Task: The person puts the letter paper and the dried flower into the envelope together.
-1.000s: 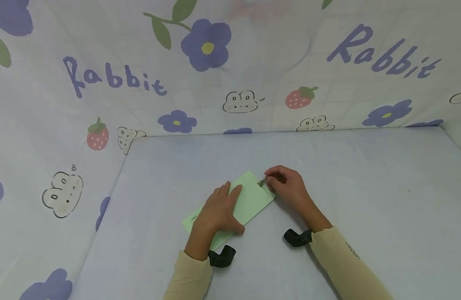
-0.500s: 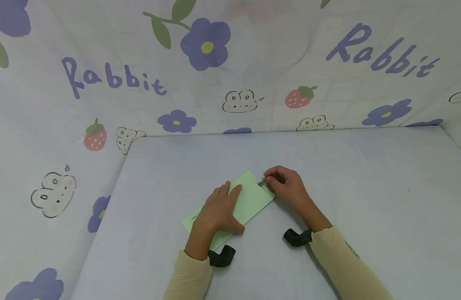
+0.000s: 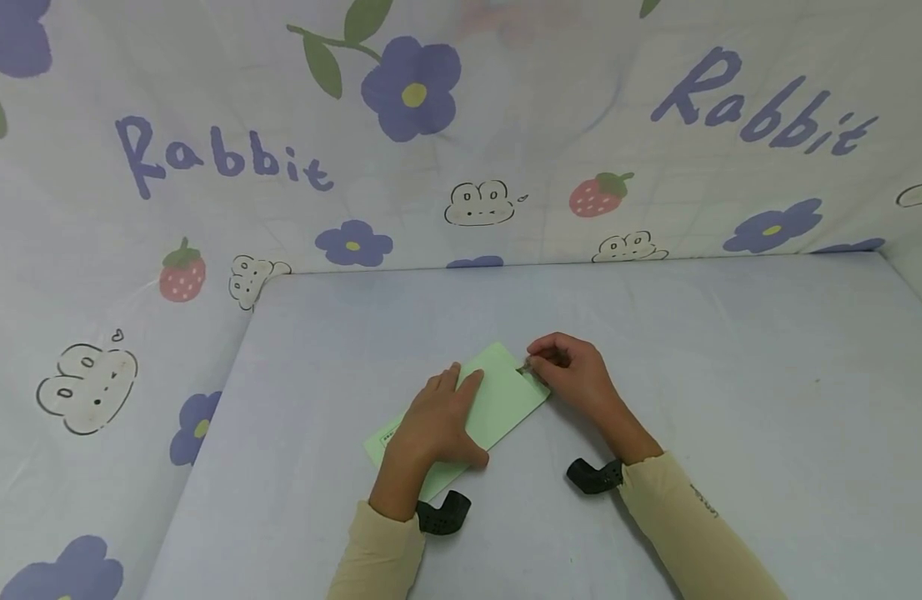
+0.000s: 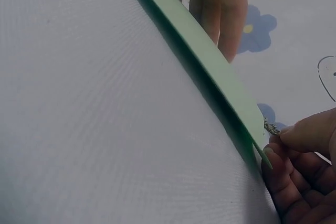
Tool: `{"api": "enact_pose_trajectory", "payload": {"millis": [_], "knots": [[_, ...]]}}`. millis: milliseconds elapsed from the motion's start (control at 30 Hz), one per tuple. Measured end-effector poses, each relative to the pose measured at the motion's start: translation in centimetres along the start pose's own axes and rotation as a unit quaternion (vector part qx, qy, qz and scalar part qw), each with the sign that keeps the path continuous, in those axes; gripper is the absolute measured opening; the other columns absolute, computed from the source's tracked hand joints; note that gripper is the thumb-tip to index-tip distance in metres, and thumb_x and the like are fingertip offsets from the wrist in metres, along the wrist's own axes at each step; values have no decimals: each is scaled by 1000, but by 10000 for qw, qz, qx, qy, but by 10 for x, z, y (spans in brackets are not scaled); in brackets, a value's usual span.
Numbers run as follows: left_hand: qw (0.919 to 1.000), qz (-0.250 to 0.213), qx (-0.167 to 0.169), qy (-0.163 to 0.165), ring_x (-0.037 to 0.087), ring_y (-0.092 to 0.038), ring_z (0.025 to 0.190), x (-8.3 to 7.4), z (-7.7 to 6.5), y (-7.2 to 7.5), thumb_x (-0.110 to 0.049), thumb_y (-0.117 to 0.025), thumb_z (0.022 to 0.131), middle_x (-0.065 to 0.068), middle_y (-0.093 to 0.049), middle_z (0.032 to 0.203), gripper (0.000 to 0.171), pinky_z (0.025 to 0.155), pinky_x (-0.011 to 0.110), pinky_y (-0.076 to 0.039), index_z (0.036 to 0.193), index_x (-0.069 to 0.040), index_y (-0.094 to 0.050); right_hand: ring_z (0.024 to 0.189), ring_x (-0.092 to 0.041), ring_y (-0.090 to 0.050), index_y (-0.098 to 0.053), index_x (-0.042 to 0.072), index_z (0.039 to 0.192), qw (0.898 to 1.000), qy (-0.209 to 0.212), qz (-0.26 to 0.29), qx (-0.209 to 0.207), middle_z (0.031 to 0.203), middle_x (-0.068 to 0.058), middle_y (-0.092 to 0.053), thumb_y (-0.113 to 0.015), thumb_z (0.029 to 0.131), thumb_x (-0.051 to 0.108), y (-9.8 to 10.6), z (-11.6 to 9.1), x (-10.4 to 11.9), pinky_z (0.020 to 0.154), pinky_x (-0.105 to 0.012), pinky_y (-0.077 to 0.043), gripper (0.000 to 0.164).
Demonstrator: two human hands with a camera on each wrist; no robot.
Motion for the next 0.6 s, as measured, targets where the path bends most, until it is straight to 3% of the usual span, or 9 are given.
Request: {"api": "enact_pose_trajectory", "payload": {"millis": [600], "knots": [[10000, -52, 24, 37, 38, -25, 147, 2, 1, -2, -30, -87, 69, 21, -24, 161, 105, 115, 50, -28, 157, -12, -33, 82, -22, -64, -72, -1, 101, 9994, 1, -319, -123, 93, -10, -72, -71, 91, 0, -2, -3, 0, 69, -24, -50, 10]]}}
Point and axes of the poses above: each hand's wrist, its own z-axis towards the middle knuckle, its own y-axis out of the back of the hand, x = y × z, the point moved 8 cm from there along z, towards the middle knuckle
